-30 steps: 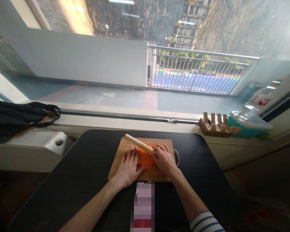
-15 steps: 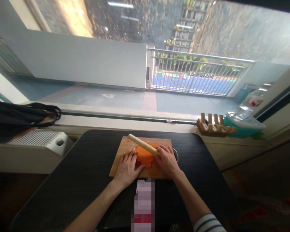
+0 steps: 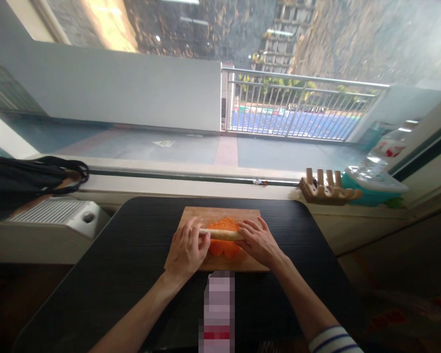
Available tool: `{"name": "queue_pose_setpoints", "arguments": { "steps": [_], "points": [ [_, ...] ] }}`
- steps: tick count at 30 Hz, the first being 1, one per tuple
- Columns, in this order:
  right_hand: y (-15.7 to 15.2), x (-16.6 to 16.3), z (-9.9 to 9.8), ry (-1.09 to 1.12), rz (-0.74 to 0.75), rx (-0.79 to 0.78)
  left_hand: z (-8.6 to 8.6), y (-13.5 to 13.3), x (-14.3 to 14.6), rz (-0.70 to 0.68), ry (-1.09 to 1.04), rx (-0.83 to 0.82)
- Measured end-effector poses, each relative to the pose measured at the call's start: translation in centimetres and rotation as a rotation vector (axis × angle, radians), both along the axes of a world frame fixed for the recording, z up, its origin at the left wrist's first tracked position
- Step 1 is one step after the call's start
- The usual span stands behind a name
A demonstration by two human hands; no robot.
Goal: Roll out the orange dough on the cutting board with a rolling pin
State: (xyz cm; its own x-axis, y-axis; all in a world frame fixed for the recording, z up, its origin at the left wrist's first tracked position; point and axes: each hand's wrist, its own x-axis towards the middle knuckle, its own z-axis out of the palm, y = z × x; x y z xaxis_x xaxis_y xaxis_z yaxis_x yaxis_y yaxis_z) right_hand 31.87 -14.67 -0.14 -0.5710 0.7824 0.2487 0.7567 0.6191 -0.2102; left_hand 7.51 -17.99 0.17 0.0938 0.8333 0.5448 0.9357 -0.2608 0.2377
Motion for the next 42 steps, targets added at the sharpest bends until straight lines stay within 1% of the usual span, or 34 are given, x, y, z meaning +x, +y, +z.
{"name": "queue_pose_setpoints", "arguments": {
  "steps": [3, 5, 6, 7, 10, 12, 15, 18, 21, 24, 27, 29, 31, 33, 34, 35, 36, 38, 40, 42],
  "points": [
    [-0.1, 1.0, -0.1, 0.020, -0.001, -0.029, -0.5, -0.6, -0.6, 0.000, -0.067, 0.007],
    [-0.1, 1.7, -0.2, 0.071, -0.050, -0.063, -0.6, -1.2, -1.2, 0.047, -0.140, -0.007],
    [-0.1, 1.9, -0.3, 0.112, -0.091, -0.087, -0.7, -1.4, -1.5, 0.073, -0.193, -0.048],
    [0.0, 2.0, -0.3, 0.164, -0.139, -0.122, -0.7, -1.6, -1.6, 0.093, -0.264, -0.124],
    [0.3, 1.0, -0.1, 0.334, -0.258, -0.281, -0.7, -1.6, -1.4, 0.096, -0.545, -0.452],
    [0.5, -0.3, 0.2, 0.410, -0.296, -0.364, -0.8, -1.4, -0.9, 0.073, -0.715, -0.576],
    [0.9, -2.3, 0.4, 0.473, -0.327, -0.416, -0.9, -0.9, -0.2, 0.046, -0.908, -0.590],
    [1.1, -3.2, 0.3, 0.534, -0.346, -0.460, -0.5, -0.5, 0.3, 0.044, -1.041, -0.592],
    [0.6, -3.1, 0.0, 0.582, -0.373, -0.493, -0.1, -0.1, 0.7, 0.035, -1.082, -0.598],
    [-0.1, -2.4, -0.1, 0.548, -0.409, -0.467, 0.0, 0.6, 1.1, 0.017, -1.095, -0.585],
    [-0.7, -1.6, 0.1, 0.473, -0.389, -0.417, 0.1, 1.1, 1.1, 0.025, -1.043, -0.563],
    [-0.8, -1.1, 0.4, 0.430, -0.337, -0.364, 0.3, 1.2, 0.7, 0.064, -0.933, -0.494],
    [-0.6, -0.7, 0.7, 0.344, -0.262, -0.284, 0.8, 1.4, 0.3, 0.076, -0.751, -0.324],
    [-0.4, -0.4, 1.1, 0.220, -0.184, -0.214, 1.4, 1.6, -0.1, 0.031, -0.522, -0.128],
    [-0.2, -0.4, 1.2, 0.158, -0.145, -0.188, 1.6, 1.8, -0.2, 0.003, -0.407, -0.059],
    [-0.1, -0.4, 1.3, 0.105, -0.110, -0.166, 1.7, 2.0, -0.2, -0.021, -0.300, -0.024],
    [0.0, -0.4, 1.4, 0.065, -0.079, -0.148, 1.7, 2.3, -0.2, -0.037, -0.206, -0.023],
    [0.2, -0.5, 1.3, 0.023, -0.027, -0.124, 1.4, 2.9, 0.2, -0.050, -0.059, -0.079],
    [0.2, -0.6, 1.0, 0.017, -0.006, -0.108, 0.7, 3.5, 0.6, -0.050, 0.028, -0.149],
    [0.2, -0.7, 0.7, 0.022, -0.016, -0.092, -0.2, 3.8, 0.9, -0.044, 0.082, -0.198]
  ]
}}
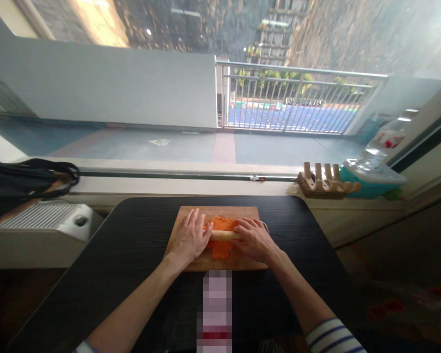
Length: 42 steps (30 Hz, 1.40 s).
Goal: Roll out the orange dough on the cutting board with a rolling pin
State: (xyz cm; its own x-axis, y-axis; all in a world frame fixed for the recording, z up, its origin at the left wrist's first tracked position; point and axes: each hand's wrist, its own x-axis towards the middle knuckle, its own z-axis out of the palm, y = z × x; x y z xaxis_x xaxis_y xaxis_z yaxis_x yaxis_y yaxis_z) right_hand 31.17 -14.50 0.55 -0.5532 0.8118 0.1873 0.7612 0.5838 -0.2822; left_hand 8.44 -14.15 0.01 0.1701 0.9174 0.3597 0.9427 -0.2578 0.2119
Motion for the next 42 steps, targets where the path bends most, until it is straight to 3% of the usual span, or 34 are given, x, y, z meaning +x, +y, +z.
{"name": "queue_pose_setpoints", "arguments": {
  "steps": [6, 22, 31, 37, 42],
  "points": [
    [0.3, -0.6, -0.3, -0.031, -0.117, 0.000, -1.3, 0.6, 0.4, 0.012, 0.053, -0.023],
    [2.7, -1.1, -0.8, -0.073, -0.219, 0.049, -1.2, 2.7, 0.9, 0.027, 0.023, 0.051],
    [1.3, -1.1, -1.1, -0.121, -0.295, 0.090, -0.6, 1.6, 0.5, -0.011, 0.031, 0.014],
    [0.5, -1.0, -1.2, -0.050, -0.340, 0.063, -0.9, 1.8, -1.3, -0.008, 0.027, -0.030],
    [1.5, -1.3, -1.5, 0.086, -0.477, 0.006, -1.1, 2.6, -1.4, 0.038, 0.006, -0.040]
  ]
}}
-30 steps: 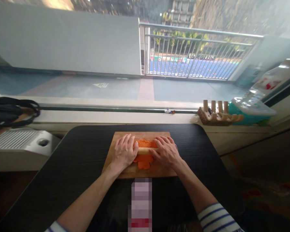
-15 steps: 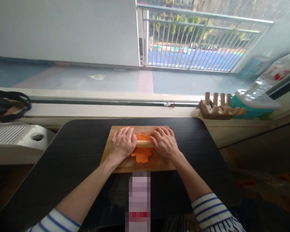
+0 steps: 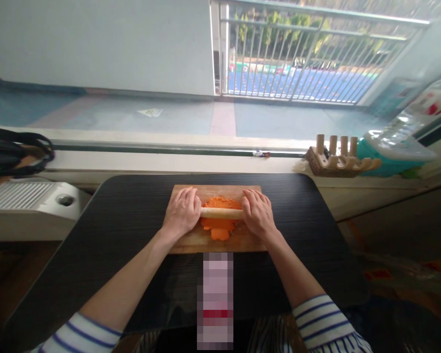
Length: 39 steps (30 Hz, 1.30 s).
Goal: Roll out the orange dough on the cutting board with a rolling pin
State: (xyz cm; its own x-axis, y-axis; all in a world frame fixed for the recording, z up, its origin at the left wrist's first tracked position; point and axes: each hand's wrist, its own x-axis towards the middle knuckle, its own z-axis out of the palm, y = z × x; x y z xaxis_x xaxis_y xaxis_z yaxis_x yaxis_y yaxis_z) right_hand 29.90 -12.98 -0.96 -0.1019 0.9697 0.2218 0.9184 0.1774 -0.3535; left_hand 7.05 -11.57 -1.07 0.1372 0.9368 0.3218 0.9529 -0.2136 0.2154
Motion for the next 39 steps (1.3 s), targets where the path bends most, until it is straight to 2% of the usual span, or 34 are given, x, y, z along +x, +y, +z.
{"name": "queue_pose_setpoints", "arguments": {
  "steps": [5, 14, 22, 32, 39],
  "points": [
    [1.0, -0.4, -0.2, -0.062, -0.085, -0.015, 0.1, 0.7, 0.6, 0.071, -0.016, 0.067],
    [1.6, -0.9, 0.1, -0.129, -0.162, -0.043, 0.4, 1.6, 0.7, 0.068, -0.009, 0.087],
    [-0.4, -0.8, -0.1, -0.151, -0.122, -0.018, -0.4, -0.4, 0.2, 0.021, -0.016, 0.096],
    [1.7, -0.6, -0.2, -0.113, -0.130, -0.067, 0.3, 1.4, 0.8, 0.040, -0.038, 0.044],
    [2.6, -0.8, 0.7, -0.180, -0.088, -0.128, 1.1, 2.3, 1.1, 0.087, -0.016, -0.015]
  ]
}}
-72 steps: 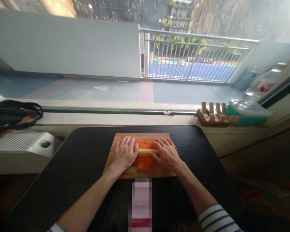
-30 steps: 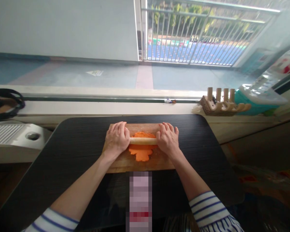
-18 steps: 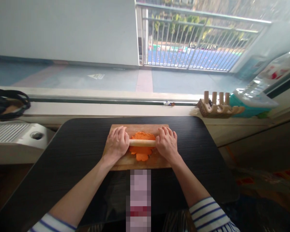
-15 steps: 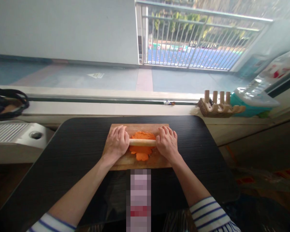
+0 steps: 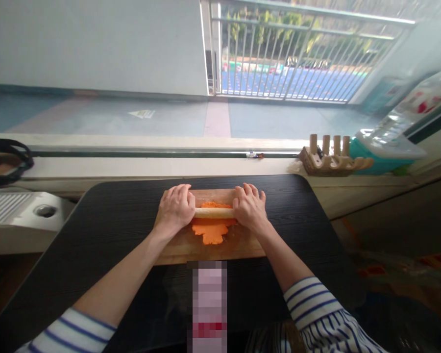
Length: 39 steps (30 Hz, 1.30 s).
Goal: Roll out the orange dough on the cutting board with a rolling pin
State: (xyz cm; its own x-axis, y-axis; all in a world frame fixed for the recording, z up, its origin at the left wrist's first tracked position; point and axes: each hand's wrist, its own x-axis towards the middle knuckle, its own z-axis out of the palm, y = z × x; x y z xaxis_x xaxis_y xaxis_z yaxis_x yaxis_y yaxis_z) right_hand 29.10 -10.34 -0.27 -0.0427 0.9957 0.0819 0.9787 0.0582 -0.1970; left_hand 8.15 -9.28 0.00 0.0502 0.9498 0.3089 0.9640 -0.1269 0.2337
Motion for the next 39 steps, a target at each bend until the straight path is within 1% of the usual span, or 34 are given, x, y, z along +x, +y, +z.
{"name": "queue_pose_setpoints", "arguments": {
  "steps": [4, 9, 12, 18, 22, 25, 28, 34, 36, 39],
  "points": [
    [-1.1, -0.1, 0.2, -0.035, 0.016, -0.015, 0.0, -0.8, -0.2, -0.009, 0.049, -0.005],
    [-2.1, 0.0, -0.2, -0.038, 0.027, 0.015, -0.3, -1.6, -0.4, -0.023, 0.054, 0.015],
    [-1.6, 0.2, -0.3, -0.022, 0.038, 0.009, -0.3, -1.4, -0.3, -0.028, 0.039, 0.003],
    [0.1, 0.2, -0.2, 0.001, 0.002, -0.007, 0.0, 0.3, -0.1, -0.007, 0.010, -0.009],
    [1.3, 0.1, -0.2, 0.000, -0.019, 0.000, 0.4, 1.4, 0.2, 0.018, 0.017, -0.040],
    [1.7, 0.0, -0.1, -0.001, -0.035, 0.004, 0.8, 1.7, 0.3, 0.028, 0.028, -0.057],
    [1.0, -0.1, 0.0, -0.004, -0.030, -0.006, 0.7, 1.2, 0.3, 0.024, 0.040, -0.053],
    [-1.7, -0.1, -0.1, -0.042, 0.021, 0.034, -0.1, -0.8, -0.2, -0.024, 0.026, 0.009],
    [-2.0, -0.1, -0.2, -0.051, 0.038, 0.053, -0.3, -1.1, -0.3, -0.035, 0.013, 0.016],
    [-1.8, 0.0, -0.2, -0.043, 0.040, 0.048, -0.4, -0.8, -0.3, -0.033, -0.003, 0.008]
  ]
}}
